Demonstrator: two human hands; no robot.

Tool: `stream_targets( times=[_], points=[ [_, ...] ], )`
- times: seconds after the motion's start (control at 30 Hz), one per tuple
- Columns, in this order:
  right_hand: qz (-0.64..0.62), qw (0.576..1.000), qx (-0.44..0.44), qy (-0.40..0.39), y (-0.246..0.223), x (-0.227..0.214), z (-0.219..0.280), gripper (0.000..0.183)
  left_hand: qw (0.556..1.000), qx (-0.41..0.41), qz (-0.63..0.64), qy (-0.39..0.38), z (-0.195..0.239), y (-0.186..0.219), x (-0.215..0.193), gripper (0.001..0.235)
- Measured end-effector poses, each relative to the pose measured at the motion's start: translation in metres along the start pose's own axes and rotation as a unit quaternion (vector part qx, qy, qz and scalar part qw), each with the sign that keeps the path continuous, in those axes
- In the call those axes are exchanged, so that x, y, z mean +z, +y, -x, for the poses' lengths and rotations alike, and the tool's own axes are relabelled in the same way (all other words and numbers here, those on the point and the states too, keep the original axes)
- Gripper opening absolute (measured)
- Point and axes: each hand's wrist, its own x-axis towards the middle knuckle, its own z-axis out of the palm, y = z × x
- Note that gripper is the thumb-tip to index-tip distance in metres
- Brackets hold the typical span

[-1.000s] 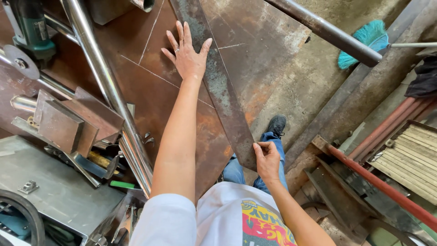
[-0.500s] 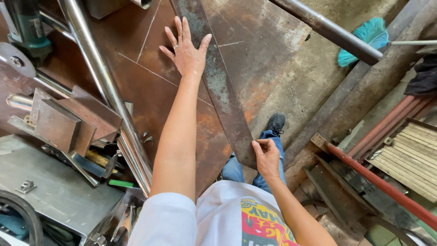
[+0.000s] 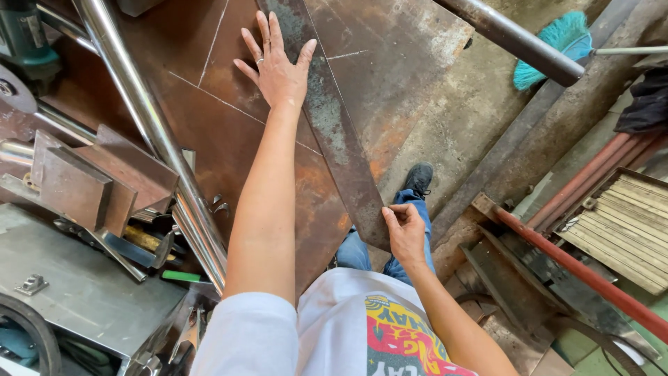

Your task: Measure and mark lines on a metal plate using a square and measuring tape for fabrication.

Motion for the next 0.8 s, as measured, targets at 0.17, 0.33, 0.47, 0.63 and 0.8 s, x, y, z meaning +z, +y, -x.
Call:
stream_targets(
  times=[0.17, 0.33, 0.47, 0.63, 0.8],
  points=[
    [0.012, 1.000, 0.000, 0.000, -0.005, 0.000, 0.001, 0.015, 1.000, 0.000, -0.001, 0.002, 0.001, -0.002, -0.001, 0.092],
    [0.022, 1.000, -0.006, 0.004, -0.007, 0.000, 0.003, 0.015, 1.000, -0.001, -0.007, 0.010, 0.003, -0.004, 0.003, 0.092],
    [0.019, 1.000, -0.015, 0.006, -0.006, 0.000, 0.000, 0.012, 1.000, -0.001, -0.011, 0.007, 0.002, 0.000, 0.000, 0.091],
    [0.005, 1.000, -0.017, 0.001, 0.005, -0.001, -0.002, 0.012, 1.000, -0.004, -0.010, -0.005, 0.006, 0.001, -0.003, 0.089],
    [-0.007, 1.000, -0.001, -0.001, 0.001, -0.003, -0.003, 0.010, 0.999, -0.004, -0.039, -0.003, 0.009, 0.004, -0.003, 0.082]
  ],
)
